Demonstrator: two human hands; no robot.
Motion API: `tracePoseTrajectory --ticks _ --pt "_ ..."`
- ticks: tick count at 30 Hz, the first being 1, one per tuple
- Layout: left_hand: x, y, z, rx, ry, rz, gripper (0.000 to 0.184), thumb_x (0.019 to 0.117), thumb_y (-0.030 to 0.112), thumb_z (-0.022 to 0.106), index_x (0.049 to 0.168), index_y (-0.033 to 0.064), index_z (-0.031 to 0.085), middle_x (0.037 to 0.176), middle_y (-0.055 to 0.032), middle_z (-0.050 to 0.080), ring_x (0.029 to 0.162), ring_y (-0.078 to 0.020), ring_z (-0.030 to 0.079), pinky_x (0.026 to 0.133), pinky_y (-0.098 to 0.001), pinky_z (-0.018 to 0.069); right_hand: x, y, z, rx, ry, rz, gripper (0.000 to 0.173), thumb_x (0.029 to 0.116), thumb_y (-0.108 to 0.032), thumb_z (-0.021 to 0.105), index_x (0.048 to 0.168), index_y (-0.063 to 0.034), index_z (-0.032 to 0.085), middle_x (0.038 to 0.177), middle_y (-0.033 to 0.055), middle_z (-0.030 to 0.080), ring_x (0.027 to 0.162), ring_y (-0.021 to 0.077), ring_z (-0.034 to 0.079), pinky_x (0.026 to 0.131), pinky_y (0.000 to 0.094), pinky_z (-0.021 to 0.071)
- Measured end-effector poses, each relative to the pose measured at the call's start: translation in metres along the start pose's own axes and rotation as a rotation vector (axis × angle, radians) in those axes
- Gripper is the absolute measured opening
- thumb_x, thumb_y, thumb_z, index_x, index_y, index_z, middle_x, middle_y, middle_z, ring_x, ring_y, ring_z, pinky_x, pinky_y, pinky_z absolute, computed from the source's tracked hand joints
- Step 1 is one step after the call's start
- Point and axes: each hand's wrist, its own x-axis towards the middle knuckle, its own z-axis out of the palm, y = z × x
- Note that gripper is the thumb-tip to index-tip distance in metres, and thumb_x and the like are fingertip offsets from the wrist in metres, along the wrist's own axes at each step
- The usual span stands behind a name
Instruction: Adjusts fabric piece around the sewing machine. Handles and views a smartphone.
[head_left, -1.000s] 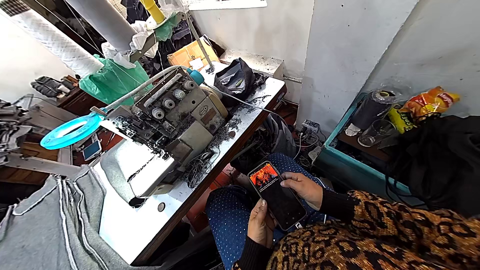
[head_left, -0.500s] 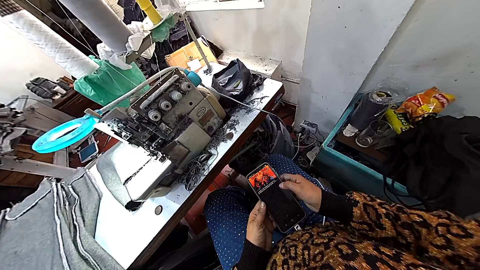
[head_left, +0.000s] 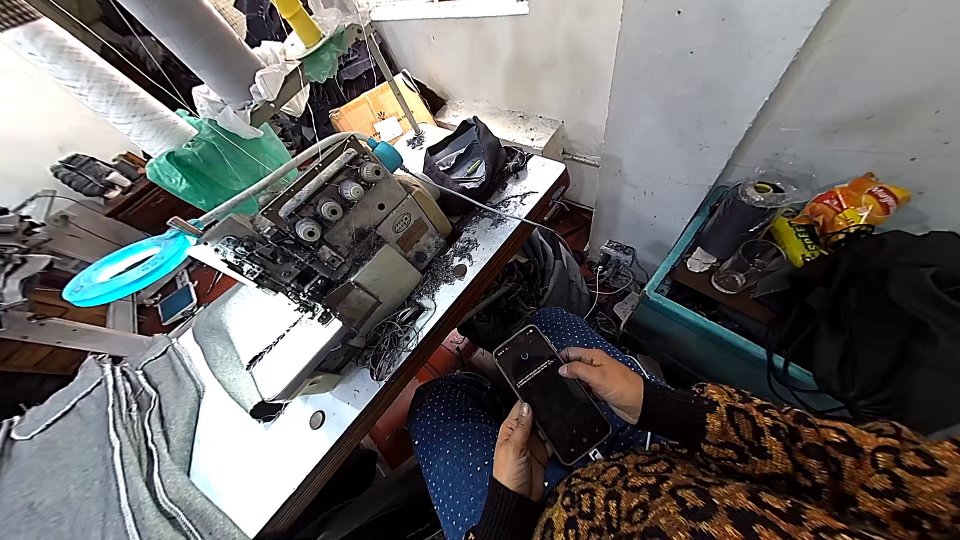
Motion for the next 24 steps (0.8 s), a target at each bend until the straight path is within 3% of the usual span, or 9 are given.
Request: tracePoseTrajectory --ticks 24 --pt "-0.0002 0.0020 0.0013 0.020 0.011 -0.002 0.036 0.1097 0.013 0.022 0.130 -0.0021 0.048 0.102 -0.0123 0.073 0.089 -0.0201 0.074 0.080 -0.0363 0.0621 -0.0005 -0.0022 0.0006 0.017 -0.010 -0.019 0.016 0.1036 -0.012 0.049 0.106 -0.0047 0.063 0.088 -0.0012 0.063 0.078 0.0039 0.062 0.073 0.0242 0.0532"
